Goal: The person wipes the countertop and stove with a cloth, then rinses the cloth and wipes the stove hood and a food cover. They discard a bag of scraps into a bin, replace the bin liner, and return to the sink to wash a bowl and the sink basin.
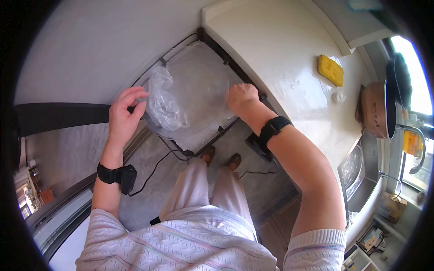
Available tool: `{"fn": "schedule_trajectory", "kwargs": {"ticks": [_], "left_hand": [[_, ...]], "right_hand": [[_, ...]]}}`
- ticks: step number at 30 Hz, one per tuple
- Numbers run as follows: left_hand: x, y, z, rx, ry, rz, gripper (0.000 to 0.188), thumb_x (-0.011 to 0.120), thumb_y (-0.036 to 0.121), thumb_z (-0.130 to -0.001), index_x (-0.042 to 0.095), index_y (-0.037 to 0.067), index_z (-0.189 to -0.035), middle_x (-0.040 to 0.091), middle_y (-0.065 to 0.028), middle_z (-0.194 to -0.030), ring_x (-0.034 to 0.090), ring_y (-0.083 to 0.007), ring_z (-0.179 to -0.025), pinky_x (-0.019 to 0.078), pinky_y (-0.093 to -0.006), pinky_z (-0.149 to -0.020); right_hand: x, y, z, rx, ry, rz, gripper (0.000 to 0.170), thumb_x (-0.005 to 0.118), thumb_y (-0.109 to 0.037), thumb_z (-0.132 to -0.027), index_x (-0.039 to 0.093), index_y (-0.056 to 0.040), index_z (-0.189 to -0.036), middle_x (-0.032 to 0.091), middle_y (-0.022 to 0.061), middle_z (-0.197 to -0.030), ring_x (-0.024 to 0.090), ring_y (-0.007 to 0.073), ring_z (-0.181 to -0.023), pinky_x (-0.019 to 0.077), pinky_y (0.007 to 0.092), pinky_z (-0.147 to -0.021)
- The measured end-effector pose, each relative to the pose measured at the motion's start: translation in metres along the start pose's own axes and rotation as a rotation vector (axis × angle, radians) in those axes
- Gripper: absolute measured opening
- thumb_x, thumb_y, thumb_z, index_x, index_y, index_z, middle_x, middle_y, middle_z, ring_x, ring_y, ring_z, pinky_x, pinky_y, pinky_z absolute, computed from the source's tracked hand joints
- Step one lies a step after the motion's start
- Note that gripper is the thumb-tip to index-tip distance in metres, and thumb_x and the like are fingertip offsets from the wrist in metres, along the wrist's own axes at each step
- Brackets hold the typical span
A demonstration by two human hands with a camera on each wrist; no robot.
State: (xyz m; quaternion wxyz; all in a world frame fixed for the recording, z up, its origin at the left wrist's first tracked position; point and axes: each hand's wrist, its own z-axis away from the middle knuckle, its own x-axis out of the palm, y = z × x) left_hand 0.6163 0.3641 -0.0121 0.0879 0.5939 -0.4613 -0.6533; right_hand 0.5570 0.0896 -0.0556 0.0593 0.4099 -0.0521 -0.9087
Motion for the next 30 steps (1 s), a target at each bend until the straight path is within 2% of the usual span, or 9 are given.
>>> {"fn": "schedule_trajectory", "kwargs": {"ticks": [8, 13, 17, 20, 23, 24, 26, 28, 30], "left_hand": [[-0.004, -0.003, 0.006, -0.065, -0.004, 0.064, 0.019, 0.058, 0.004, -0.075, 0.062, 0.006, -0.094, 0.059, -0.0081, -0.104, 0.057, -0.0168, -0.09, 0.0441, -0.0258, -0.072], [-0.001, -0.004, 0.004, -0.007, 0.0, 0.055, 0.02, 0.057, 0.002, -0.076, 0.062, 0.004, -0.094, 0.059, -0.0082, -0.104, 0.057, -0.0161, -0.091, 0.0448, -0.0247, -0.07], [0.004, -0.005, 0.004, 0.026, 0.01, 0.075, 0.018, 0.057, 0.0, -0.075, 0.062, 0.003, -0.092, 0.059, -0.0088, -0.103, 0.057, -0.0171, -0.089, 0.0456, -0.0247, -0.069], [0.003, 0.001, 0.005, 0.049, 0.013, 0.09, 0.017, 0.057, 0.0, -0.074, 0.062, 0.003, -0.09, 0.06, -0.0091, -0.101, 0.058, -0.0182, -0.087, 0.0459, -0.0253, -0.068], [0.001, 0.008, 0.007, 0.049, 0.005, 0.068, 0.016, 0.057, -0.001, -0.075, 0.062, 0.002, -0.09, 0.059, -0.0092, -0.102, 0.058, -0.0183, -0.088, 0.0459, -0.0251, -0.068], [0.002, 0.01, 0.007, 0.037, -0.001, 0.062, 0.016, 0.057, -0.001, -0.075, 0.061, 0.002, -0.09, 0.059, -0.0091, -0.102, 0.057, -0.0182, -0.088, 0.0459, -0.0249, -0.068], [0.005, 0.016, 0.008, -0.016, -0.027, 0.084, 0.016, 0.056, -0.001, -0.075, 0.061, 0.001, -0.091, 0.059, -0.0092, -0.103, 0.057, -0.0181, -0.087, 0.0457, -0.0249, -0.068], [0.009, 0.027, 0.007, 0.007, -0.031, 0.139, 0.016, 0.056, 0.0, -0.076, 0.061, 0.001, -0.091, 0.058, -0.0091, -0.104, 0.057, -0.0181, -0.087, 0.0453, -0.025, -0.068], [0.015, 0.04, 0.006, 0.019, -0.048, 0.141, 0.017, 0.056, 0.0, -0.076, 0.061, 0.001, -0.092, 0.058, -0.0097, -0.104, 0.056, -0.0195, -0.089, 0.045, -0.0263, -0.071]], "right_hand": [[-0.007, 0.005, 0.0, 0.058, -0.038, -0.081, 0.023, 0.049, -0.012, -0.08, 0.066, -0.0081, -0.095, 0.064, 0.0081, -0.101, 0.06, 0.0239, -0.097, 0.0484, 0.0314, -0.078], [0.006, 0.004, -0.01, 0.151, -0.013, -0.194, 0.023, 0.049, -0.014, -0.08, 0.066, -0.0089, -0.095, 0.063, 0.009, -0.102, 0.059, 0.0234, -0.099, 0.0484, 0.0314, -0.079], [0.008, 0.005, -0.004, 0.062, 0.044, -0.093, 0.022, 0.051, -0.013, -0.078, 0.067, -0.0098, -0.093, 0.064, 0.0092, -0.1, 0.06, 0.0232, -0.097, 0.0497, 0.0332, -0.078], [0.004, 0.011, 0.006, 0.105, 0.094, -0.217, 0.022, 0.049, -0.011, -0.078, 0.067, -0.0098, -0.091, 0.064, 0.0099, -0.099, 0.061, 0.0244, -0.095, 0.0502, 0.0329, -0.076], [0.016, 0.025, 0.015, 0.042, 0.392, -0.401, 0.015, 0.051, -0.009, -0.074, 0.064, -0.0067, -0.082, 0.064, 0.0116, -0.084, 0.061, 0.03, -0.083, 0.05, 0.0374, -0.071], [0.017, 0.032, 0.028, 0.059, 0.395, -0.401, 0.015, 0.051, -0.009, -0.074, 0.064, -0.0067, -0.082, 0.064, 0.0116, -0.084, 0.061, 0.03, -0.083, 0.05, 0.0374, -0.071], [0.015, 0.043, 0.063, 0.052, 0.652, -0.666, 0.014, 0.053, -0.013, -0.074, 0.061, -0.0033, -0.079, 0.06, 0.0186, -0.072, 0.059, 0.0343, -0.07, 0.0477, 0.0397, -0.064], [0.028, 0.059, 0.101, 0.093, 0.793, -0.814, 0.012, 0.056, -0.014, -0.075, 0.059, -0.0028, -0.079, 0.058, 0.0185, -0.069, 0.058, 0.0337, -0.064, 0.0466, 0.0378, -0.06], [0.041, 0.081, 0.15, 0.246, 0.758, -0.86, 0.01, 0.053, -0.012, -0.076, 0.059, -0.0044, -0.079, 0.06, 0.0165, -0.07, 0.06, 0.0318, -0.067, 0.0474, 0.0384, -0.062]]}}
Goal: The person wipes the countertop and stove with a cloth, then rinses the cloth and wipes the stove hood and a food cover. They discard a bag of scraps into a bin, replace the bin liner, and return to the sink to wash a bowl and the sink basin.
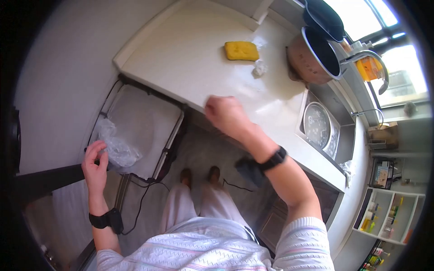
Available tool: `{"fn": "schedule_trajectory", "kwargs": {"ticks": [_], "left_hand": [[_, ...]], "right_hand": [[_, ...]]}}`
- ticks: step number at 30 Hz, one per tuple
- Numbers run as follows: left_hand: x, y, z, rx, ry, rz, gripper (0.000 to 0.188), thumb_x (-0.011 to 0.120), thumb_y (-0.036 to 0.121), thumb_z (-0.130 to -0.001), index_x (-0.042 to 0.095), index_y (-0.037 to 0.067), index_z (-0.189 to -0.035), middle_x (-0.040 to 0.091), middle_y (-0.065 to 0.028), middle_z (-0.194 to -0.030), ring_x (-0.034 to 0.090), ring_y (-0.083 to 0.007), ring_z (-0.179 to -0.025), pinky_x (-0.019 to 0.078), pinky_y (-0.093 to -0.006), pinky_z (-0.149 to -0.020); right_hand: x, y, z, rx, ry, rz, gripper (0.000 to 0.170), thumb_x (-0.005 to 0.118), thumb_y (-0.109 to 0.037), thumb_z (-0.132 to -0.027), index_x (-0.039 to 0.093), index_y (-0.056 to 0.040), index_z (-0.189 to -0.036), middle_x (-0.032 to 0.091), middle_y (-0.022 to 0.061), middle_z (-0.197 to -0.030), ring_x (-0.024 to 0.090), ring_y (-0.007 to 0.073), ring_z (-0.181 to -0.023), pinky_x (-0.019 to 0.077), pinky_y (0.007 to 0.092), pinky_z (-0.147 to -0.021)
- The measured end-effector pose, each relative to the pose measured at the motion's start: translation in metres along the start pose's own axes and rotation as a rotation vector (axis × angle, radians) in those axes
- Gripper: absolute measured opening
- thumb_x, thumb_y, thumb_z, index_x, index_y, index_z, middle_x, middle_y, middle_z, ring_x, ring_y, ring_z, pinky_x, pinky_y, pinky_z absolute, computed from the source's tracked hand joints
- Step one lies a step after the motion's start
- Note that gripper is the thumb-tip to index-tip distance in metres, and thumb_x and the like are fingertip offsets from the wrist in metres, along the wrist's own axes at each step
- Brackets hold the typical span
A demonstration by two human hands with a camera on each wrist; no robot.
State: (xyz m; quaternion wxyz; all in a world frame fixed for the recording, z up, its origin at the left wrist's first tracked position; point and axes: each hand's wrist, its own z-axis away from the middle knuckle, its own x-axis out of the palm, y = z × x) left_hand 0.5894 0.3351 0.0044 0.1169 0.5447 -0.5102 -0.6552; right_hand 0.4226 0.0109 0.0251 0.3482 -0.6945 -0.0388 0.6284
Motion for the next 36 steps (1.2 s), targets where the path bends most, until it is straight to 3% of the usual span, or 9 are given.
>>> {"fn": "schedule_trajectory", "kwargs": {"ticks": [6, 8, 16, 23, 27, 29, 31, 34, 36], "left_hand": [[0.04, 0.068, -0.006, 0.16, -0.129, -0.031, 0.018, 0.057, 0.0, -0.076, 0.061, 0.001, -0.093, 0.057, -0.0097, -0.106, 0.054, -0.0177, -0.094, 0.0439, -0.0262, -0.073], [0.062, 0.101, -0.009, 0.114, -0.163, 0.017, 0.017, 0.056, 0.0, -0.075, 0.06, 0.0, -0.092, 0.058, -0.0119, -0.102, 0.055, -0.0239, -0.095, 0.0434, -0.0301, -0.082], [0.198, 0.193, -0.016, 0.249, -0.282, 0.045, 0.018, 0.055, -0.001, -0.077, 0.061, 0.0, -0.094, 0.057, -0.0089, -0.105, 0.053, -0.0147, -0.087, 0.0419, -0.0237, -0.072], [0.302, 0.285, -0.013, 0.299, -0.372, 0.027, 0.018, 0.057, 0.003, -0.077, 0.061, 0.0, -0.094, 0.057, -0.0108, -0.102, 0.054, -0.0203, -0.092, 0.0419, -0.0287, -0.079], [0.337, 0.32, -0.01, 0.329, -0.416, 0.03, 0.017, 0.057, 0.002, -0.076, 0.061, 0.0, -0.093, 0.057, -0.0117, -0.1, 0.055, -0.0223, -0.093, 0.0417, -0.0301, -0.082], [0.352, 0.334, -0.01, 0.365, -0.457, -0.006, 0.017, 0.057, 0.0, -0.075, 0.061, 0.0, -0.092, 0.058, -0.0123, -0.099, 0.055, -0.0239, -0.093, 0.0418, -0.0309, -0.083], [0.368, 0.348, -0.014, 0.387, -0.495, -0.002, 0.017, 0.057, 0.0, -0.075, 0.061, 0.001, -0.092, 0.058, -0.0124, -0.099, 0.056, -0.0242, -0.092, 0.0421, -0.0308, -0.082], [0.391, 0.364, -0.016, 0.414, -0.568, 0.02, 0.018, 0.057, 0.0, -0.074, 0.061, 0.001, -0.091, 0.058, -0.0125, -0.099, 0.056, -0.0248, -0.091, 0.0427, -0.0305, -0.081], [0.408, 0.377, -0.022, 0.448, -0.606, 0.047, 0.018, 0.058, 0.0, -0.074, 0.061, 0.001, -0.091, 0.058, -0.0124, -0.098, 0.057, -0.0249, -0.09, 0.043, -0.0303, -0.079]], "right_hand": [[-0.115, 0.137, 0.106, 0.458, 0.319, -0.052, 0.009, 0.052, -0.006, -0.082, 0.059, -0.0008, -0.081, 0.059, 0.0073, -0.061, 0.058, 0.0116, -0.052, 0.046, 0.0252, -0.047], [-0.146, 0.19, 0.14, 0.545, 0.359, 0.051, 0.01, 0.051, -0.005, -0.082, 0.059, 0.0008, -0.081, 0.06, 0.0083, -0.061, 0.058, 0.012, -0.049, 0.0462, 0.0242, -0.047], [-0.231, 0.337, 0.231, 0.68, 0.369, 0.076, 0.011, 0.049, 0.001, -0.078, 0.059, 0.004, -0.082, 0.061, 0.0105, -0.065, 0.061, 0.0155, -0.052, 0.0494, 0.0267, -0.052], [-0.246, 0.472, 0.246, 0.62, -0.082, 0.1, 0.022, 0.052, 0.004, -0.07, 0.062, 0.0007, -0.089, 0.063, 0.0108, -0.083, 0.061, 0.0206, -0.08, 0.0493, 0.0294, -0.073], [-0.197, 0.562, 0.242, 0.687, -0.402, 0.222, 0.055, 0.059, -0.009, -0.068, 0.047, -0.0055, -0.122, 0.056, 0.0179, -0.113, 0.053, 0.0314, -0.105, 0.0431, 0.0358, -0.09], [-0.17, 0.549, 0.221, 0.719, -0.61, 0.295, 0.061, 0.057, -0.013, -0.069, 0.041, -0.0094, -0.128, 0.054, 0.0167, -0.116, 0.053, 0.03, -0.107, 0.0431, 0.0351, -0.09], [-0.152, 0.525, 0.215, 0.474, -0.604, 0.152, 0.052, 0.057, -0.016, -0.069, 0.049, -0.0104, -0.121, 0.056, 0.015, -0.113, 0.056, 0.0293, -0.102, 0.0453, 0.0359, -0.086], [-0.164, 0.513, 0.211, 0.471, -0.556, -0.199, 0.033, 0.058, -0.018, -0.07, 0.061, -0.009, -0.102, 0.062, 0.0148, -0.1, 0.059, 0.0297, -0.093, 0.047, 0.0368, -0.081], [-0.187, 0.53, 0.229, 0.61, -0.373, 0.202, 0.021, 0.061, -0.023, -0.072, 0.066, -0.0058, -0.082, 0.064, 0.0154, -0.087, 0.061, 0.0307, -0.082, 0.048, 0.0377, -0.074]]}}
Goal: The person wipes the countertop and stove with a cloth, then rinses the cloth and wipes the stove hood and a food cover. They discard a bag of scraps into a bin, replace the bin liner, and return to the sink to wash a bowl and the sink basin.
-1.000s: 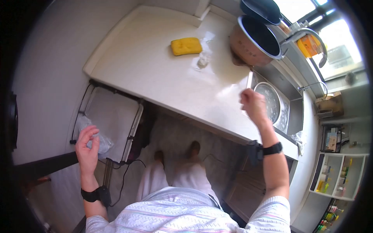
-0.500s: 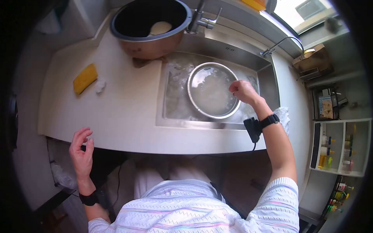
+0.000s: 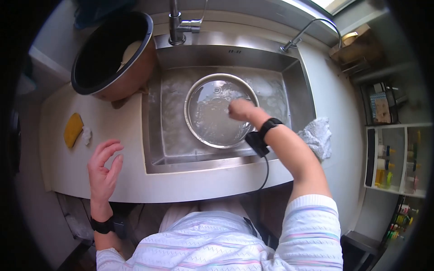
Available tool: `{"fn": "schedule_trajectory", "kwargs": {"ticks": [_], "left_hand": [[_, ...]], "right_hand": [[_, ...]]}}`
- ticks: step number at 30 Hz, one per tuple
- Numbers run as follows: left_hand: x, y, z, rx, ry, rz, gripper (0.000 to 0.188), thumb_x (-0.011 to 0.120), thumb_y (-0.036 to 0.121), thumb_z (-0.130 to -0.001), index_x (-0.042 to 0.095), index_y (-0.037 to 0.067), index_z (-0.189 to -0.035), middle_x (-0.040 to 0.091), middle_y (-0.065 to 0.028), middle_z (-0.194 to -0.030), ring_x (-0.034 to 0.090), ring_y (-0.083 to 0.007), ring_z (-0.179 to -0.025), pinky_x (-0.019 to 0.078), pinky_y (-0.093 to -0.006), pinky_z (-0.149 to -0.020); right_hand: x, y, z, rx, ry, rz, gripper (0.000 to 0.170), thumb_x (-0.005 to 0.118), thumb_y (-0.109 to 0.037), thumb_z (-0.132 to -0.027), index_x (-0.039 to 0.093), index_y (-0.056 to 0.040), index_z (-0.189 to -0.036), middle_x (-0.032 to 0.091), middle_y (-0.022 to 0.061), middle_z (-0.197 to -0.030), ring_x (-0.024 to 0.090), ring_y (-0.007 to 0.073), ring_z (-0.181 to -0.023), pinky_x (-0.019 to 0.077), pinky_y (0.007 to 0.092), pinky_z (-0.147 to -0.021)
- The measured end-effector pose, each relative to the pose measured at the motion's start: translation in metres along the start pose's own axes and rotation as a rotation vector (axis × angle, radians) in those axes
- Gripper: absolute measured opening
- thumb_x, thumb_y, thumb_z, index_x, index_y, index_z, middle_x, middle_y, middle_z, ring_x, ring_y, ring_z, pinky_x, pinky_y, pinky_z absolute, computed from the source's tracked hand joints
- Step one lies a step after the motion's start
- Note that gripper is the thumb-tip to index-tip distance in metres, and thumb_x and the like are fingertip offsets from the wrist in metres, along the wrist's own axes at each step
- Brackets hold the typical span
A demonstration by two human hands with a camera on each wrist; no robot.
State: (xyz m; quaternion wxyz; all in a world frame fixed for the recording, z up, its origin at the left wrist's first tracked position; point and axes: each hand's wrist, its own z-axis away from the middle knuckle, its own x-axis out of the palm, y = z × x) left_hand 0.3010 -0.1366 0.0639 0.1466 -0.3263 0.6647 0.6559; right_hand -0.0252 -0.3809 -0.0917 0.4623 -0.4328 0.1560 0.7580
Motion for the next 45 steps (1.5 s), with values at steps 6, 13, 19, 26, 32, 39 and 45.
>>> {"fn": "schedule_trajectory", "kwargs": {"ticks": [6, 13, 19, 26, 32, 39, 45], "left_hand": [[0.026, 0.025, -0.034, 0.17, -0.132, 0.051, 0.018, 0.057, 0.0, -0.074, 0.061, 0.0, -0.092, 0.058, -0.0105, -0.098, 0.056, -0.0214, -0.088, 0.0424, -0.0274, -0.078], [0.058, 0.032, -0.058, 0.164, -0.162, 0.075, 0.017, 0.058, 0.002, -0.074, 0.062, 0.002, -0.09, 0.059, -0.0082, -0.094, 0.056, -0.0184, -0.077, 0.0428, -0.0263, -0.067], [0.097, 0.034, -0.069, 0.08, -0.168, 0.18, 0.016, 0.058, 0.007, -0.074, 0.063, 0.003, -0.089, 0.06, -0.0049, -0.088, 0.049, -0.0114, -0.061, 0.0388, -0.0239, -0.054], [0.132, 0.04, -0.083, -0.135, -0.282, 0.311, 0.019, 0.058, 0.006, -0.078, 0.063, 0.002, -0.095, 0.06, -0.0042, -0.093, 0.054, -0.0096, -0.075, 0.0439, -0.0218, -0.066], [0.18, 0.017, -0.102, -0.23, -0.336, 0.252, 0.026, 0.062, 0.015, -0.074, 0.064, 0.003, -0.097, 0.061, -0.0049, -0.088, 0.057, -0.0128, -0.075, 0.046, -0.0245, -0.068], [0.249, -0.006, -0.117, -0.626, -0.443, 0.493, 0.051, 0.062, 0.027, -0.076, 0.049, 0.006, -0.12, 0.053, -0.0121, -0.114, 0.054, -0.0214, -0.095, 0.0466, -0.0398, -0.078], [0.276, -0.011, -0.119, -1.049, -0.136, 0.885, 0.056, 0.052, 0.042, -0.084, 0.039, 0.009, -0.127, 0.046, -0.0149, -0.124, 0.048, -0.0347, -0.108, 0.0364, -0.0659, -0.079]], "right_hand": [[-0.045, 0.11, 0.166, 0.331, 0.358, -0.133, 0.029, 0.067, -0.021, -0.073, 0.062, -0.0022, -0.093, 0.063, 0.0161, -0.091, 0.06, 0.0299, -0.087, 0.047, 0.0355, -0.077], [0.029, 0.152, 0.235, 0.578, 0.387, -0.129, 0.051, 0.066, -0.009, -0.062, 0.052, -0.0069, -0.111, 0.04, 0.0203, -0.125, 0.049, 0.0344, -0.108, 0.0417, 0.0393, -0.09], [-0.012, 0.153, 0.219, 0.429, 0.521, -0.694, 0.033, 0.047, 0.001, -0.069, 0.059, -0.0001, -0.099, 0.061, 0.0101, -0.087, 0.057, 0.0173, -0.082, 0.044, 0.0261, -0.076], [-0.063, 0.069, 0.084, -0.026, 0.149, -1.173, 0.038, 0.046, -0.003, -0.075, 0.053, 0.0018, -0.112, 0.058, 0.0038, -0.094, 0.053, 0.0099, -0.085, 0.0432, 0.023, -0.075], [0.024, 0.034, -0.039, 0.01, -0.009, -0.239, 0.048, 0.067, -0.029, -0.069, 0.057, 0.0041, -0.103, 0.057, 0.0251, -0.106, 0.055, 0.0334, -0.101, 0.0457, 0.0362, -0.083], [0.029, 0.025, -0.044, -0.186, -0.107, 0.004, 0.031, 0.058, -0.02, -0.07, 0.062, 0.0046, -0.088, 0.059, 0.0274, -0.088, 0.058, 0.0395, -0.087, 0.0463, 0.0405, -0.076], [-0.007, -0.014, -0.015, -0.04, 0.033, -1.187, 0.036, 0.061, -0.029, -0.075, 0.061, 0.0033, -0.091, 0.063, 0.0216, -0.086, 0.061, 0.0334, -0.082, 0.0458, 0.0352, -0.072]]}}
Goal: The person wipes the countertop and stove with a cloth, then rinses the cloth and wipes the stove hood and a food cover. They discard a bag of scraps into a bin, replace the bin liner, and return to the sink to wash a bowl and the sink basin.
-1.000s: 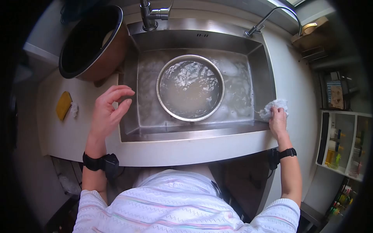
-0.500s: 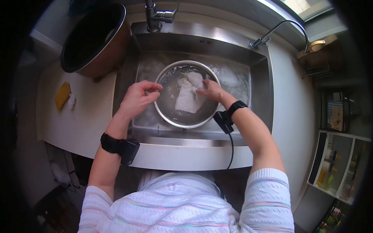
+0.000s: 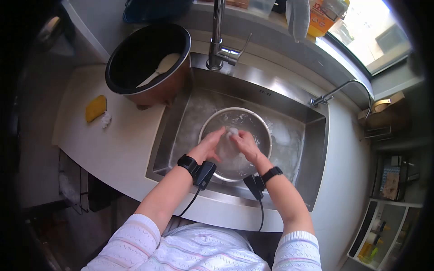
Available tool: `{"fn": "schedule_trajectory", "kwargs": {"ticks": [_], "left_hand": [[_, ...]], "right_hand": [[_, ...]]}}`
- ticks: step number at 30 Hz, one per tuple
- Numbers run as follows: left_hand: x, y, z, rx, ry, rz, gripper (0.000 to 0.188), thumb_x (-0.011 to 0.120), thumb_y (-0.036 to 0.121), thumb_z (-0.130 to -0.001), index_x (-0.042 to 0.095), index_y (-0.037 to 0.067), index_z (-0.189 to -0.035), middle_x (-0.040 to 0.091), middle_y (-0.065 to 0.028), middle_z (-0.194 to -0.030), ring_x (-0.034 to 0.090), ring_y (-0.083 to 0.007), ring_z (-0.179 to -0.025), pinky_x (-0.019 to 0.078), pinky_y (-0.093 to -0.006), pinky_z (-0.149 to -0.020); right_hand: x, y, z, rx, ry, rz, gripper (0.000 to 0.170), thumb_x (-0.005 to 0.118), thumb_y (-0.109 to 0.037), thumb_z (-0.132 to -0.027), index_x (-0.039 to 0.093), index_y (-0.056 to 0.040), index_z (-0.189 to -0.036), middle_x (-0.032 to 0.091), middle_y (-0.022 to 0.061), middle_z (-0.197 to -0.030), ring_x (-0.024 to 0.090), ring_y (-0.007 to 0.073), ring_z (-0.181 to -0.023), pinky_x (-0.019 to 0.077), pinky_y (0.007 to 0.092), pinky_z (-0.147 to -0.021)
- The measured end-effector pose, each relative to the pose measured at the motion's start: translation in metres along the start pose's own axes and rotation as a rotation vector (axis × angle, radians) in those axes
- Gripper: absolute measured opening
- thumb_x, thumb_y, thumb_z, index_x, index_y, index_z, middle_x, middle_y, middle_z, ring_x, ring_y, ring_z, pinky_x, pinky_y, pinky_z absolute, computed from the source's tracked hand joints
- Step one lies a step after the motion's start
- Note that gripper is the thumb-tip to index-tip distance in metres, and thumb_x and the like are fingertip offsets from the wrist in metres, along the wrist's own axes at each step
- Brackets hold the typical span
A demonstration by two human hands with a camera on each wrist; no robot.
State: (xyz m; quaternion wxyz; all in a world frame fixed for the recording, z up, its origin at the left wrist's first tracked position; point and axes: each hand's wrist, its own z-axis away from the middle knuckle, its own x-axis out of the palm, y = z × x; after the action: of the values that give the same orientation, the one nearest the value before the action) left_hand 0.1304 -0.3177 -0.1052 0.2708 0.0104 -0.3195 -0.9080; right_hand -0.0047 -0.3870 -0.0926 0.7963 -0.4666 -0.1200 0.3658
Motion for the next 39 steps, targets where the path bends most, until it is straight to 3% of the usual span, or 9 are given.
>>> {"fn": "schedule_trajectory", "kwargs": {"ticks": [3, 6, 13, 15, 21, 25, 31, 36, 39], "left_hand": [[-0.001, -0.004, -0.009, -0.159, -0.329, 0.309, 0.044, 0.05, 0.035, -0.086, 0.048, 0.006, -0.119, 0.053, -0.0137, -0.114, 0.053, -0.0316, -0.1, 0.0424, -0.0558, -0.08], [-0.005, -0.025, -0.045, 0.239, -0.172, -0.025, 0.023, 0.054, 0.019, -0.083, 0.062, 0.001, -0.094, 0.063, -0.0076, -0.083, 0.06, -0.0174, -0.072, 0.0479, -0.0313, -0.06], [-0.008, -0.025, -0.046, 0.352, 0.244, -0.63, 0.029, 0.061, 0.009, -0.07, 0.062, 0.002, -0.098, 0.064, -0.0141, -0.095, 0.061, -0.0239, -0.09, 0.0462, -0.0306, -0.078], [-0.005, -0.024, -0.035, 0.327, 0.175, -0.855, 0.037, 0.062, 0.01, -0.066, 0.062, 0.007, -0.103, 0.061, -0.017, -0.103, 0.057, -0.0292, -0.1, 0.0439, -0.0336, -0.085], [-0.004, 0.001, -0.008, 0.394, 0.033, -1.152, 0.029, 0.052, 0.007, -0.072, 0.064, 0.006, -0.098, 0.055, -0.0193, -0.112, 0.054, -0.034, -0.104, 0.0435, -0.0389, -0.089], [-0.003, 0.057, 0.035, 0.953, 0.075, -1.06, 0.027, 0.057, 0.011, -0.067, 0.061, 0.006, -0.093, 0.055, -0.0151, -0.102, 0.052, -0.0316, -0.099, 0.0421, -0.0388, -0.087], [-0.029, 0.225, 0.119, 1.631, 0.589, -0.991, 0.018, 0.055, 0.004, -0.068, 0.061, 0.007, -0.084, 0.058, -0.011, -0.089, 0.054, -0.0303, -0.088, 0.0449, -0.0369, -0.079], [-0.068, 0.31, 0.087, 1.086, 0.971, -1.385, 0.051, 0.059, 0.028, -0.074, 0.047, 0.014, -0.122, 0.042, -0.0069, -0.128, 0.035, -0.0271, -0.121, 0.0351, -0.0518, -0.094], [-0.079, 0.332, 0.058, 0.823, 0.929, -1.323, 0.035, 0.056, 0.029, -0.076, 0.059, 0.013, -0.107, 0.056, -0.0112, -0.111, 0.05, -0.0283, -0.107, 0.04, -0.0483, -0.09]], "right_hand": [[0.031, -0.021, 0.011, -0.271, 0.155, 0.071, 0.036, 0.056, -0.031, -0.079, 0.059, 0.004, -0.09, 0.061, 0.0229, -0.081, 0.061, 0.0334, -0.079, 0.0448, 0.0352, -0.07], [0.011, 0.005, -0.014, -0.182, 0.245, 0.526, 0.033, 0.055, -0.026, -0.076, 0.059, 0.0041, -0.088, 0.061, 0.0248, -0.082, 0.061, 0.0353, -0.081, 0.0458, 0.039, -0.073], [-0.019, 0.074, -0.038, -0.138, 0.269, 0.859, 0.031, 0.057, -0.023, -0.07, 0.058, 0.0066, -0.08, 0.059, 0.0281, -0.08, 0.059, 0.0406, -0.079, 0.0473, 0.0434, -0.075], [0.0, 0.057, -0.029, -0.071, -0.143, 1.07, 0.028, 0.055, -0.019, -0.071, 0.06, 0.0029, -0.088, 0.06, 0.027, -0.088, 0.058, 0.0393, -0.089, 0.046, 0.0432, -0.079], [-0.022, 0.046, -0.021, 0.079, 0.101, 0.953, 0.03, 0.056, -0.023, -0.075, 0.064, 0.0029, -0.088, 0.06, 0.0264, -0.087, 0.059, 0.0397, -0.085, 0.0468, 0.0441, -0.076], [-0.041, 0.04, -0.015, 0.142, -0.012, 0.397, 0.034, 0.058, -0.025, -0.073, 0.062, 0.0053, -0.086, 0.062, 0.0249, -0.082, 0.061, 0.0384, -0.079, 0.0487, 0.0416, -0.072], [-0.035, 0.015, 0.013, -0.02, -0.092, 0.79, 0.027, 0.058, -0.02, -0.071, 0.063, 0.0035, -0.083, 0.063, 0.0215, -0.079, 0.062, 0.0331, -0.077, 0.0471, 0.038, -0.073], [-0.044, 0.025, 0.014, 0.036, 0.05, 0.704, 0.025, 0.06, -0.022, -0.071, 0.063, 0.0015, -0.08, 0.06, 0.0245, -0.078, 0.06, 0.0358, -0.077, 0.0457, 0.0385, -0.071], [-0.046, 0.026, 0.018, -0.009, -0.011, 0.792, 0.028, 0.06, -0.023, -0.072, 0.061, 0.003, -0.081, 0.06, 0.0245, -0.078, 0.06, 0.036, -0.077, 0.0452, 0.0393, -0.072]]}}
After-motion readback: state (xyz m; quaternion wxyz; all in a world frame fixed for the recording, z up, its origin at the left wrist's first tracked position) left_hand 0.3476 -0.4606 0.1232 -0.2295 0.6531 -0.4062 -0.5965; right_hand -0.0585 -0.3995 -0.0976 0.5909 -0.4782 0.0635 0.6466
